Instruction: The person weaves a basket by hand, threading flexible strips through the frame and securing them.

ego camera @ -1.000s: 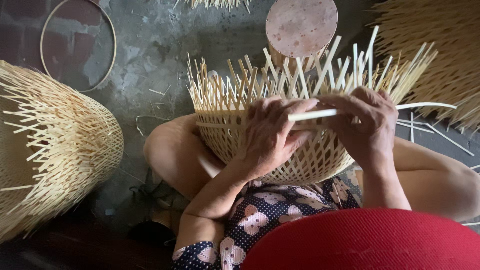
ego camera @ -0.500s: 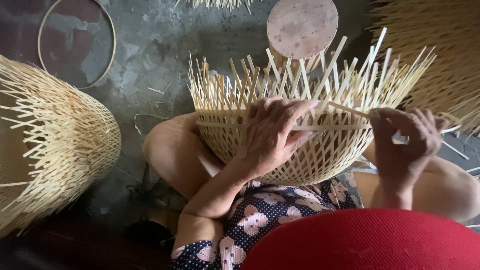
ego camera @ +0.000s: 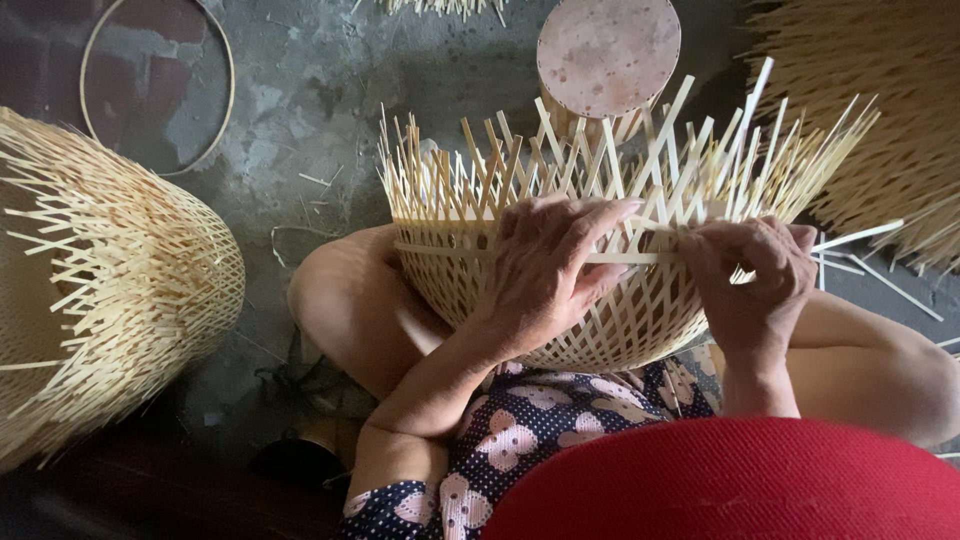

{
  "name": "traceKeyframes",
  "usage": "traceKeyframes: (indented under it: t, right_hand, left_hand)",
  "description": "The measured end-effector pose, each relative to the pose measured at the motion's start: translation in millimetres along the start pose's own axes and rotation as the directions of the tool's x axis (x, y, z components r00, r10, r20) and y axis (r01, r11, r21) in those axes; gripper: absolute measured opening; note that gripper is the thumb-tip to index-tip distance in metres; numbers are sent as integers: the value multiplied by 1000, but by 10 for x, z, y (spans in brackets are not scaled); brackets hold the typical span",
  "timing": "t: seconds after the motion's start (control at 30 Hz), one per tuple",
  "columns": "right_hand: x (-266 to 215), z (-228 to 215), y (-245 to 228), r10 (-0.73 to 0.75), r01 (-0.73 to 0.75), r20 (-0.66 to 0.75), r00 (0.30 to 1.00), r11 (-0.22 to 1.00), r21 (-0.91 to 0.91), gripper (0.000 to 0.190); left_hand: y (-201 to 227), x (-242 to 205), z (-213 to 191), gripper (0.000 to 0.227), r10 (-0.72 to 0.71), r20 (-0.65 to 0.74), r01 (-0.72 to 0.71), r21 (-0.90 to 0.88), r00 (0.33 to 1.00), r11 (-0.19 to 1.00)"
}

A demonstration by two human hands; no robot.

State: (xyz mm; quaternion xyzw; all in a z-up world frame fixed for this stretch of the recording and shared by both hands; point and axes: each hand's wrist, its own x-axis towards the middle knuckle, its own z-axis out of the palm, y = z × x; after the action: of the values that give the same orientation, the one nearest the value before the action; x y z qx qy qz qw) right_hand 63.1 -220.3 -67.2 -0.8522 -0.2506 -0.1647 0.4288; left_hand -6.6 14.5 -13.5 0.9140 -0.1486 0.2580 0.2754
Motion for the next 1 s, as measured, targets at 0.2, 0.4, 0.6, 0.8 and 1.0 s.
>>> traceKeyframes:
  t: [0.2, 0.4, 0.6, 0.8, 1.0]
  right_hand:
    - [213, -193, 7, 61, -87, 184, 981, 987, 133, 13]
    - [374, -240, 28, 82, -123, 282, 956, 984, 131, 8]
    - [499, -283, 56, 110, -180, 365, 924, 970, 163, 10]
    - [494, -266, 145, 62, -157, 395, 916, 964, 214, 9]
    - [529, -293, -70, 177, -265, 374, 911, 943, 199, 18]
  left_hand:
    - [-4, -3, 16, 87, 4, -21, -5, -17, 1000, 1000]
    - [-13, 2, 16, 88, 10, -13, -10, 9, 1000, 1000]
    - [6, 44, -13, 85, 17, 2, -17, 26, 1000, 1000]
    - [8, 48, 37, 80, -7, 30, 6, 29, 1000, 1000]
    - [106, 162, -65, 65, 11, 33, -13, 44, 999, 999]
